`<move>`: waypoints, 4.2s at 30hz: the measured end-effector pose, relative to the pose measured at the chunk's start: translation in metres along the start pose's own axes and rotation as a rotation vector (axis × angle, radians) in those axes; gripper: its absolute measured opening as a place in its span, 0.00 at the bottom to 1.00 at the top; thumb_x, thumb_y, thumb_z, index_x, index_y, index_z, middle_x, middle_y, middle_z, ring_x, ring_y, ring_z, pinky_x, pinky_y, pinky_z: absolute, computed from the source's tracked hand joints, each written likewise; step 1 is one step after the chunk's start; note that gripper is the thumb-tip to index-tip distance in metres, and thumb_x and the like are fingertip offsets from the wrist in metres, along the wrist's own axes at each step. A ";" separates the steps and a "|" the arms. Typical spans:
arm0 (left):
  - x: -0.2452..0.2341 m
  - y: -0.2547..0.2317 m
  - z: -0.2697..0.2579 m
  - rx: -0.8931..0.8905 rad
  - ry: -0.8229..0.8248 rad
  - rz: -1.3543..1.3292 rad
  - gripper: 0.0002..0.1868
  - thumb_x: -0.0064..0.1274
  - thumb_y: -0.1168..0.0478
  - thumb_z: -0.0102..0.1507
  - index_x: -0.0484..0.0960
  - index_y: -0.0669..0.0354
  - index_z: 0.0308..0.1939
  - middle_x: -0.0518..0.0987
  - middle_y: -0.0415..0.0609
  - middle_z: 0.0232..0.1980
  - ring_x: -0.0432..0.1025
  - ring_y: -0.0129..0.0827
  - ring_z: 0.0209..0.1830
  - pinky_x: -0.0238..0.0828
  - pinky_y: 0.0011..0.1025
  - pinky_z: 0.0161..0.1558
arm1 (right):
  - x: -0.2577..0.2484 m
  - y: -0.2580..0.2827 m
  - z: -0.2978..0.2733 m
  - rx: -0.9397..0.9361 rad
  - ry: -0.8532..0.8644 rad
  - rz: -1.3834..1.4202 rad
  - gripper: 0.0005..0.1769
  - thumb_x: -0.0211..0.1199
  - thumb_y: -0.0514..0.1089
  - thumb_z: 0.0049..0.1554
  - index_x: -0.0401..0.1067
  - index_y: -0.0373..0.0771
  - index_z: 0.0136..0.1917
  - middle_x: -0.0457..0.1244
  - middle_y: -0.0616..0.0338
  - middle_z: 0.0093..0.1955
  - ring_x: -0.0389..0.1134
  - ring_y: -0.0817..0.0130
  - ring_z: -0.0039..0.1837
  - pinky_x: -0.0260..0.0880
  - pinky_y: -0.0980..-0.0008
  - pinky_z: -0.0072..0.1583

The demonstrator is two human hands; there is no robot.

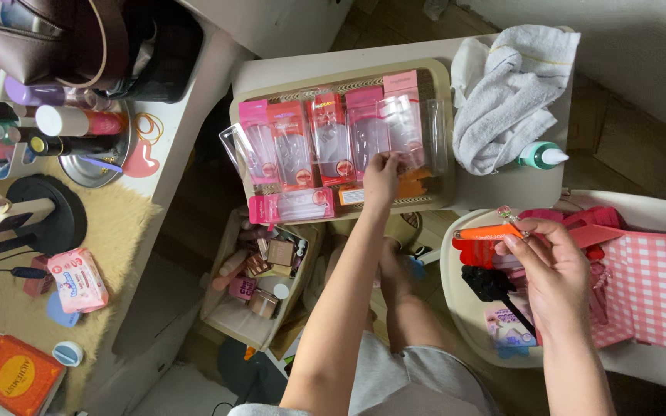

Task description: The person sits on the floor and assembles small keychains by inserting an orange tube and a charm into clear plastic cases. They wipe the cases with a white cloth and place the finished items into a tray.

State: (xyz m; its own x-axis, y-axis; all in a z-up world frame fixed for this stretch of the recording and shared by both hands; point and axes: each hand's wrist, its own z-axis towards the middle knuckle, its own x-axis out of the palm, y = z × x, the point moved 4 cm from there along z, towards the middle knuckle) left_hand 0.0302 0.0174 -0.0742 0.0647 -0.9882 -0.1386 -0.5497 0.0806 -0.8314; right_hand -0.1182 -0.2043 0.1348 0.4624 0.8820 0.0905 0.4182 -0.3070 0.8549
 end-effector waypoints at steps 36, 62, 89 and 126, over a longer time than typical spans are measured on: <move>-0.041 -0.121 -0.078 0.323 -0.007 0.706 0.16 0.50 0.54 0.71 0.78 0.47 0.62 0.85 0.50 0.50 0.81 0.47 0.43 0.75 0.44 0.43 | 0.019 0.013 -0.002 -0.045 0.056 -0.028 0.12 0.61 0.30 0.62 0.70 0.32 0.60 0.68 0.54 0.57 0.69 0.71 0.54 0.71 0.70 0.61; -0.103 -0.155 -0.209 0.411 0.506 0.258 0.17 0.64 0.63 0.63 0.81 0.63 0.53 0.82 0.52 0.48 0.78 0.36 0.45 0.76 0.31 0.48 | 0.085 -0.004 0.013 -0.183 0.654 -0.346 0.30 0.41 0.60 0.71 0.76 0.36 0.53 0.64 0.51 0.71 0.63 0.63 0.74 0.59 0.61 0.73; -0.106 -0.072 -0.174 -0.072 0.324 -0.212 0.15 0.60 0.63 0.65 0.78 0.65 0.55 0.81 0.43 0.41 0.74 0.21 0.39 0.75 0.22 0.42 | 0.089 -0.073 0.019 0.418 0.519 0.296 0.18 0.53 0.42 0.65 0.72 0.35 0.66 0.68 0.44 0.64 0.71 0.53 0.65 0.69 0.52 0.67; -0.124 -0.112 -0.172 0.046 0.177 0.114 0.13 0.60 0.66 0.64 0.80 0.65 0.52 0.83 0.45 0.39 0.75 0.23 0.33 0.74 0.23 0.37 | 0.082 -0.095 0.151 -0.234 0.032 -0.857 0.30 0.72 0.46 0.60 0.64 0.31 0.68 0.63 0.46 0.64 0.68 0.59 0.56 0.71 0.64 0.56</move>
State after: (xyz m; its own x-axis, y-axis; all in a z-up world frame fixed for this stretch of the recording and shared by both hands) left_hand -0.0594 0.1086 0.1281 -0.1452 -0.9794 -0.1402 -0.5060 0.1953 -0.8401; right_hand -0.0019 -0.1564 -0.0165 0.0404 0.7860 -0.6169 0.4380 0.5410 0.7180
